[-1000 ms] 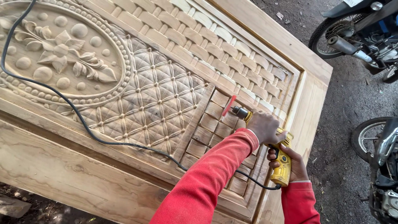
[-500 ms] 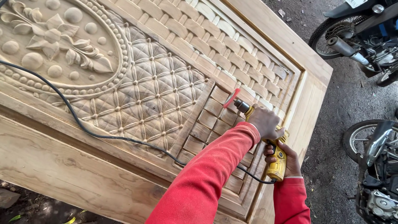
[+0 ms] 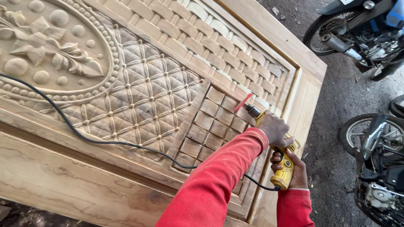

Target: The person uses a power drill with a red brush attachment to sand the intricate carvings of a wooden door. They move the tool across the square, diamond, and floral patterns before lifting it to inspect the work.

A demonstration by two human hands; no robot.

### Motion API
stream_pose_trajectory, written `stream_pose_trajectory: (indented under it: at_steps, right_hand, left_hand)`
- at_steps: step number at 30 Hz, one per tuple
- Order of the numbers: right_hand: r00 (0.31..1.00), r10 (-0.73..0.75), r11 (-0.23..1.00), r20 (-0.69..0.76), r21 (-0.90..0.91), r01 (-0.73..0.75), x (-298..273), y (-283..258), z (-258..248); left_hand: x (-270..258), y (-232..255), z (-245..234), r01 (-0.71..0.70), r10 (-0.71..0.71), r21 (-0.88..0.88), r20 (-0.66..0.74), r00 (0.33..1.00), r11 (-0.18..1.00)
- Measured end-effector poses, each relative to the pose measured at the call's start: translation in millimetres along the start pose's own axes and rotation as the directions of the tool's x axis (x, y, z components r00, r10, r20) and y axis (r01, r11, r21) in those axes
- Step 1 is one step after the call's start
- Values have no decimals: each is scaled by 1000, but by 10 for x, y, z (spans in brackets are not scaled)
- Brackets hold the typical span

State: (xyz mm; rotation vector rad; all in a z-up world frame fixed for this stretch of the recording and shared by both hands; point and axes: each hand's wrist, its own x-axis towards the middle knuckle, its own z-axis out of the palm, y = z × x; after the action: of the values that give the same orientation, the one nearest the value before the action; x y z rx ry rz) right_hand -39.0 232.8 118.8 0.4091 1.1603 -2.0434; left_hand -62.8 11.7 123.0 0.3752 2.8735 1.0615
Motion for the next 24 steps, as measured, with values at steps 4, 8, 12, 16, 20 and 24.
stream_pose_trajectory:
  at_steps: [4,8,12,16,20,24]
  right_hand:
    - [997,60,997,-38,56,-58,-75,-205,-247]
    - [990,138,986,5,99,-137,-109,-215,-387]
    - [985,154,980,71,118,-162,59,-193,-408]
    - [988,138,984,71,103,-144,144,-300,-390]
    - [986,161,984,38,69,-163,113,-388,-379]
    - [983,176,982,52,59,-179,175,-449,-580]
  left_hand:
    - [173,170,188,-7,9,-19,57,998,1000]
    - [194,251,307,50,-51,14,19,999,999]
    - [300,132,432,39,-37,36,-41,998,999]
    - [319,114,237,37,-40,74,41,998,997]
    - [472,145,476,107,-107,10,19,994,994]
    - [382,202,361,109,-110,56,4,994,992]
